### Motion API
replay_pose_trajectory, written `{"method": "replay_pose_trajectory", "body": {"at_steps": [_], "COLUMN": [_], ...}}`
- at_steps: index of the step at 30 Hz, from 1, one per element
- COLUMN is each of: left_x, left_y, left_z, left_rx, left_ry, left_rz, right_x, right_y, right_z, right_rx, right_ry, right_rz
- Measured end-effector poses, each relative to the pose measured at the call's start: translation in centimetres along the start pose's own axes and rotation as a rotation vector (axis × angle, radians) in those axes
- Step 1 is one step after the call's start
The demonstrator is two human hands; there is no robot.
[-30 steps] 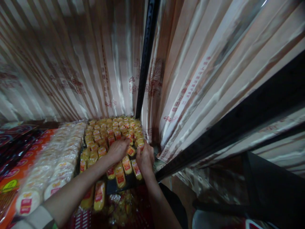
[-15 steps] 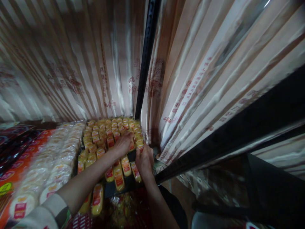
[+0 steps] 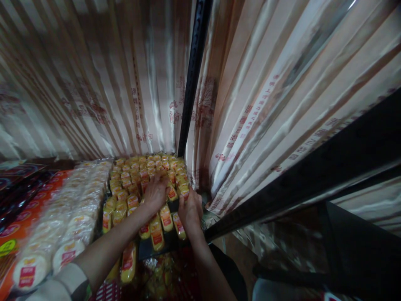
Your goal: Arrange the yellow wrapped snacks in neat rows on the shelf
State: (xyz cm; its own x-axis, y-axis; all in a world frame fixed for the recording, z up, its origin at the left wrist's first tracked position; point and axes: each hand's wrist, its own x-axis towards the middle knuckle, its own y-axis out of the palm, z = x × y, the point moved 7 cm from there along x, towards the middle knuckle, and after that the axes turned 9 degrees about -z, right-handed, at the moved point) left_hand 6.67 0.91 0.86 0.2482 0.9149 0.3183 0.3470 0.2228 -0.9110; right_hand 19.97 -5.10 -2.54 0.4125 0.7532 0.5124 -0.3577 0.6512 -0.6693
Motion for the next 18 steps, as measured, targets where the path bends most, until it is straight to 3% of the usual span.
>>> {"method": "replay_pose_trajectory", "body": {"at_steps": [4, 11, 18], "left_x": [0.3, 1.5, 0.9], "left_y": [0.7, 1.4, 0.8], "left_z": [-0.6, -1.0, -0.9], "left_rx": [-0.094, -0.317, -0.1], "left_ry": [0.051, 0.177, 0.198], "left_rz": [0.02, -0.057, -0.128], "right_x": [0.0, -0.1, 0.0], "right_y": [0.0, -0.3, -0.2], "right_z": [0.1, 0.2, 0.3], "right_rx": [0.0, 0.01, -0.005], "right_ry": [-0.015, -0.031, -0.024], "right_rz": [-0.009, -0.028, -0.012]}}
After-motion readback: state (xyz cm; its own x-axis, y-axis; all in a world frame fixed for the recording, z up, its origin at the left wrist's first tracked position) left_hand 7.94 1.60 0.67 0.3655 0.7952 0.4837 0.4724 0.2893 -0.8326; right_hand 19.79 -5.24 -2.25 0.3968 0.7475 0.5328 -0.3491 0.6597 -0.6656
